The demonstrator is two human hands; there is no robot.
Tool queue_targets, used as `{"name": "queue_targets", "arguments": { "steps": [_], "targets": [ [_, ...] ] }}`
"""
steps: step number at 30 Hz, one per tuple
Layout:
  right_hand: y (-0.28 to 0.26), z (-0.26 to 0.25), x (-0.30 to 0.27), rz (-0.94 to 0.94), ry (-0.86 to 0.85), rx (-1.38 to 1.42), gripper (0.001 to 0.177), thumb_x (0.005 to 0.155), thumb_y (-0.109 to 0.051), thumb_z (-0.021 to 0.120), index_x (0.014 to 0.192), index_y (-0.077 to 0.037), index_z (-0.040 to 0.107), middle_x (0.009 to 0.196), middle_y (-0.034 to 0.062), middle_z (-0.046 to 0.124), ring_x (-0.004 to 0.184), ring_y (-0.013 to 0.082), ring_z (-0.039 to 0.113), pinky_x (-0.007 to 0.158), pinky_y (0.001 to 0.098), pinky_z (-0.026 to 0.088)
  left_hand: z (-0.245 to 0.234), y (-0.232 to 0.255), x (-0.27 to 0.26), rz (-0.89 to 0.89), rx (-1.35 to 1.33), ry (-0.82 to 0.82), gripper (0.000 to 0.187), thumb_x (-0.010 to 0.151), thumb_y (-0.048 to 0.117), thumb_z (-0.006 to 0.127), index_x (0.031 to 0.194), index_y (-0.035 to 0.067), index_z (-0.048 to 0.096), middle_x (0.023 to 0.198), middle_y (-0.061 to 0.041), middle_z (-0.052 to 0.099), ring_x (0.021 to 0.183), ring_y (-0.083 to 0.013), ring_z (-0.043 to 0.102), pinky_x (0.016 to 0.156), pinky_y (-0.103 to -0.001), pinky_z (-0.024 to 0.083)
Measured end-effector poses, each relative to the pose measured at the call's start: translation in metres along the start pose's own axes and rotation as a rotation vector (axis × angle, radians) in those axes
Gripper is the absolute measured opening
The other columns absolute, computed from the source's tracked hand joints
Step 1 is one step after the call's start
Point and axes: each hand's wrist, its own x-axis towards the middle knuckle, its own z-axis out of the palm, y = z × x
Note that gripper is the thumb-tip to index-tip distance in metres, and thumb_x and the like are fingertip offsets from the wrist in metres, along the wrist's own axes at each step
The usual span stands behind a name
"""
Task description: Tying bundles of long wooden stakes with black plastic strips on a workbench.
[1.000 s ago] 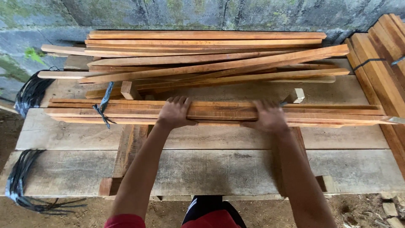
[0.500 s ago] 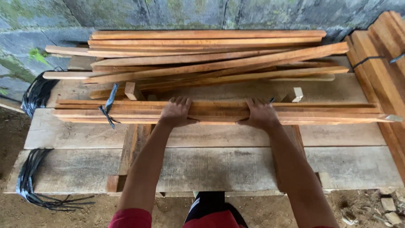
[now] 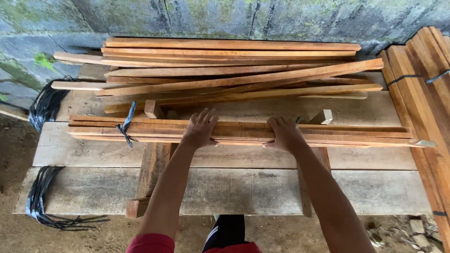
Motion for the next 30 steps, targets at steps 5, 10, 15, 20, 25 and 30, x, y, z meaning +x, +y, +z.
{"name": "queue_targets", "arguments": {
  "steps": [5, 10, 15, 20, 25, 30],
  "targets": [
    [0.008, 0.015, 0.004, -0.01, 0.029, 0.044, 0.109, 0.06, -0.065, 0.089, 0.147, -0.017, 0.043, 0.136, 0.0122, 0.056, 0.132, 0.035, 0.056, 0.112, 0.0532, 0.044, 0.038, -0.01, -0.002, 0.02, -0.074, -0.019, 0.092, 0.039, 0.057, 0.096, 0.114, 0.016, 0.06, 0.106, -0.005, 0.068, 0.102, -0.0284, 0.071, 0.084, -0.048, 0.058],
    [0.019, 0.043, 0.016, 0.042, -0.127, 0.079, 0.099, 0.067, -0.066, 0.084, 0.144, -0.015, 0.048, 0.127, 0.0123, 0.065, 0.125, 0.0345, 0.064, 0.108, 0.0532, 0.047, 0.043, -0.012, -0.002, 0.023, -0.061, 0.048, 0.091, 0.035, 0.059, 0.095, 0.11, 0.018, 0.062, 0.1, -0.002, 0.069, 0.095, -0.0256, 0.073, 0.079, -0.045, 0.06],
    [0.023, 0.063, 0.011, 0.077, -0.129, 0.023, 0.084, 0.064, -0.068, 0.083, 0.125, -0.015, 0.06, 0.113, 0.0122, 0.072, 0.113, 0.0325, 0.07, 0.099, 0.0495, 0.054, 0.041, -0.004, -0.007, -0.031, -0.006, 0.031, 0.091, 0.032, 0.064, 0.093, 0.105, 0.02, 0.06, 0.091, 0.0, 0.068, 0.086, -0.0253, 0.072, 0.072, -0.045, 0.06],
    [0.008, 0.054, -0.013, 0.087, -0.155, 0.043, 0.084, 0.065, -0.071, 0.082, 0.121, -0.014, 0.058, 0.113, 0.0138, 0.071, 0.114, 0.0346, 0.071, 0.099, 0.0498, 0.054, 0.037, 0.005, -0.022, 0.004, 0.003, 0.077, 0.091, 0.03, 0.064, 0.09, 0.104, 0.021, 0.061, 0.094, 0.0, 0.067, 0.09, -0.0246, 0.071, 0.073, -0.043, 0.057],
    [0.003, 0.083, -0.044, 0.061, -0.204, 0.092, 0.072, 0.073, -0.063, 0.08, 0.12, -0.012, 0.059, 0.111, 0.0141, 0.07, 0.114, 0.0347, 0.07, 0.103, 0.0503, 0.051, 0.033, 0.025, -0.053, 0.018, -0.086, -0.008, 0.082, 0.044, 0.06, 0.092, 0.108, 0.018, 0.06, 0.1, -0.004, 0.067, 0.094, -0.0282, 0.07, 0.08, -0.047, 0.056],
    [-0.029, 0.032, -0.089, -0.003, -0.242, 0.068, 0.073, 0.073, -0.067, 0.078, 0.117, -0.013, 0.056, 0.109, 0.0152, 0.069, 0.112, 0.036, 0.069, 0.103, 0.0511, 0.05, 0.0, 0.05, -0.091, -0.016, -0.196, -0.157, 0.082, 0.051, 0.059, 0.09, 0.113, 0.016, 0.057, 0.103, -0.005, 0.066, 0.097, -0.031, 0.069, 0.08, -0.048, 0.055]
  ]
}}
